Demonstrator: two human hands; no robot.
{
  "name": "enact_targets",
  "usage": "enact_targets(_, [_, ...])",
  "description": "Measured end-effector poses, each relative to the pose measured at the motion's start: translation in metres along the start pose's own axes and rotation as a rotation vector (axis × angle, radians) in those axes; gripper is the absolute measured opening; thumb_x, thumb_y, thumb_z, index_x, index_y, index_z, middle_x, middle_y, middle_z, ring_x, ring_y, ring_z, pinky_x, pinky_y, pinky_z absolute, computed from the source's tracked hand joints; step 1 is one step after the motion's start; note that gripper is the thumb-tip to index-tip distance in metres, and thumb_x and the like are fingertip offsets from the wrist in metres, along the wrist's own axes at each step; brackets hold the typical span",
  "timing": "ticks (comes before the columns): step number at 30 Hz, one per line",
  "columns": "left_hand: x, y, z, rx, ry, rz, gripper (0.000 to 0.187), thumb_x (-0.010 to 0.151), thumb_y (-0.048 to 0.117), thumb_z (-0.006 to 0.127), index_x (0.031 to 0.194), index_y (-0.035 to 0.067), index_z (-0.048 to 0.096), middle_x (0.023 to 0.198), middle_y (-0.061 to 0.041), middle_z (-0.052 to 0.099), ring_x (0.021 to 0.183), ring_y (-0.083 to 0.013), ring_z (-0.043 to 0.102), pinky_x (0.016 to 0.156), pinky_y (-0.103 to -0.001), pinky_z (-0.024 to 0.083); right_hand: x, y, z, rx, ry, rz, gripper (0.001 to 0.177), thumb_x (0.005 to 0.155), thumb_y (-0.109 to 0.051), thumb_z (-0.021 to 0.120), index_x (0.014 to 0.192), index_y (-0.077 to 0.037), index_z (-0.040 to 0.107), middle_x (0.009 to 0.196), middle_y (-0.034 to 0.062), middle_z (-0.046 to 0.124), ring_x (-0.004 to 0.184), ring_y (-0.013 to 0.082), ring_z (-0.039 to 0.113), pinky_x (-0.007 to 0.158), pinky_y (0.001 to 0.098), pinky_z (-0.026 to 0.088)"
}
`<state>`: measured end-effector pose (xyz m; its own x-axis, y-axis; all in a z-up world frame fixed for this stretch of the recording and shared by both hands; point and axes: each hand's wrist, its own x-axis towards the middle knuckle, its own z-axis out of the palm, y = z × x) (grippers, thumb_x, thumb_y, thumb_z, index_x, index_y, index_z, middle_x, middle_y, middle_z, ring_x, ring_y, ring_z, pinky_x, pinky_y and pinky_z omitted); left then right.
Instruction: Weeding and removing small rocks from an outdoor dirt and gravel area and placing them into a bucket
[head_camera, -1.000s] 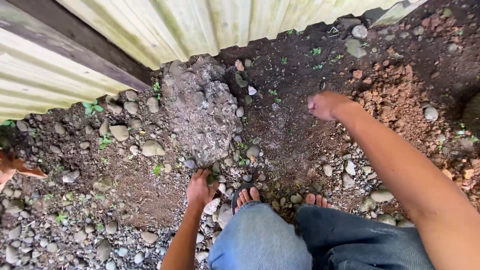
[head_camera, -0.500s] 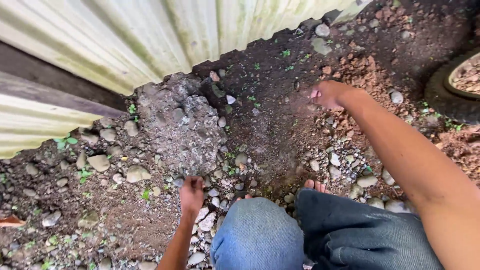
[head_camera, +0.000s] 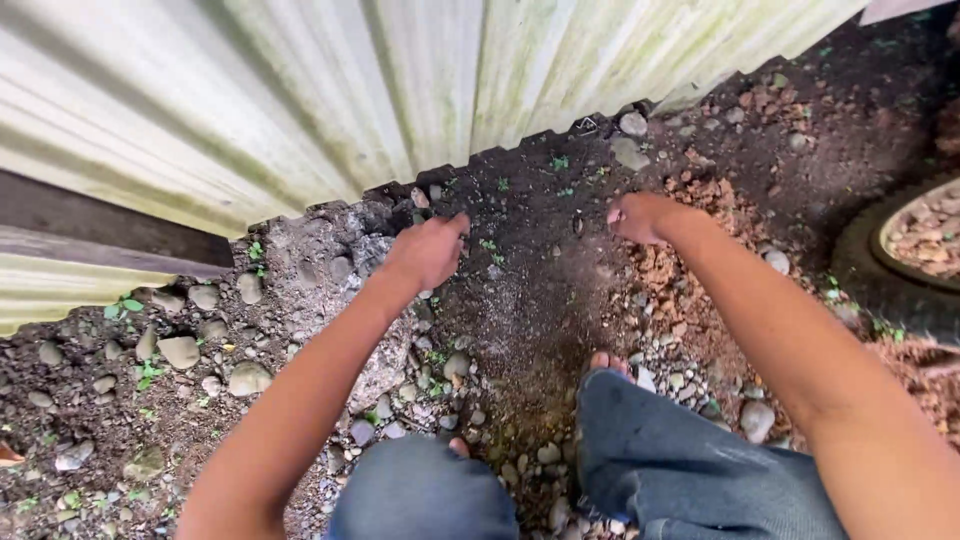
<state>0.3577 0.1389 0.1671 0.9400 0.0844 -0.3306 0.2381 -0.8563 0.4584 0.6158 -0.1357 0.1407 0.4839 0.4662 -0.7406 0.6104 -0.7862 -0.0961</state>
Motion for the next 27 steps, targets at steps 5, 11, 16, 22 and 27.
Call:
enact_targets(5, [0.054,0.03,0.004,0.28,-0.153,0.049,0.058,0.08,0.013,0.074,0.134,0.008,0.055,0.113,-0.02,0.071,0.106,-0.0383,0.069,0.09,-0.049,0.057,0.019,0.006,0.014,-0.204,-0.179,-0.045,0.036,0.098,-0.031,0.061,0.129,-0.015,0.068,0.133,0.014,0.069,0.118,0.0328,0.069,0.104,0.0479,0.054])
enact_targets(11, [0.11,-0.012,0.122,0.103,-0.098,-0.234,0.056,0.087,0.017,0.067,0.14,0.014,0.052,0.127,-0.021,0.065,0.117,-0.0404,0.064,0.1,-0.051,0.052,0.061,0.013,0.02,-0.164,-0.154,-0.135,0.034,0.098,-0.025,0.06,0.13,-0.016,0.064,0.13,0.0127,0.067,0.12,0.032,0.065,0.104,0.0468,0.051])
enact_targets(16, [0.114,-0.025,0.201,-0.071,0.011,-0.479,0.068,0.081,0.03,0.07,0.143,0.018,0.044,0.131,-0.02,0.059,0.115,-0.0397,0.064,0.096,-0.051,0.054,0.082,0.029,0.044,-0.174,-0.176,-0.077,0.034,0.096,-0.017,0.06,0.13,-0.015,0.064,0.127,0.0127,0.068,0.118,0.0303,0.066,0.103,0.0454,0.052])
enact_targets(22, [0.136,-0.038,0.235,-0.191,0.336,-0.591,0.04,0.102,0.039,0.053,0.136,0.018,0.051,0.142,-0.023,0.053,0.096,-0.0459,0.069,0.077,-0.057,0.058,0.066,0.021,0.073,-0.183,-0.215,-0.094,0.033,0.092,-0.023,0.067,0.125,-0.014,0.067,0.126,0.0125,0.069,0.117,0.0312,0.066,0.103,0.0451,0.052])
enact_targets(27, [0.168,-0.062,0.307,-0.017,0.149,-0.568,0.035,0.107,0.045,0.054,0.12,0.014,0.064,0.117,-0.016,0.07,0.104,-0.0373,0.07,0.09,-0.051,0.057,0.068,0.052,0.099,-0.133,-0.231,-0.205,0.028,0.094,-0.022,0.061,0.12,-0.015,0.068,0.123,0.012,0.072,0.116,0.032,0.068,0.104,0.0458,0.052])
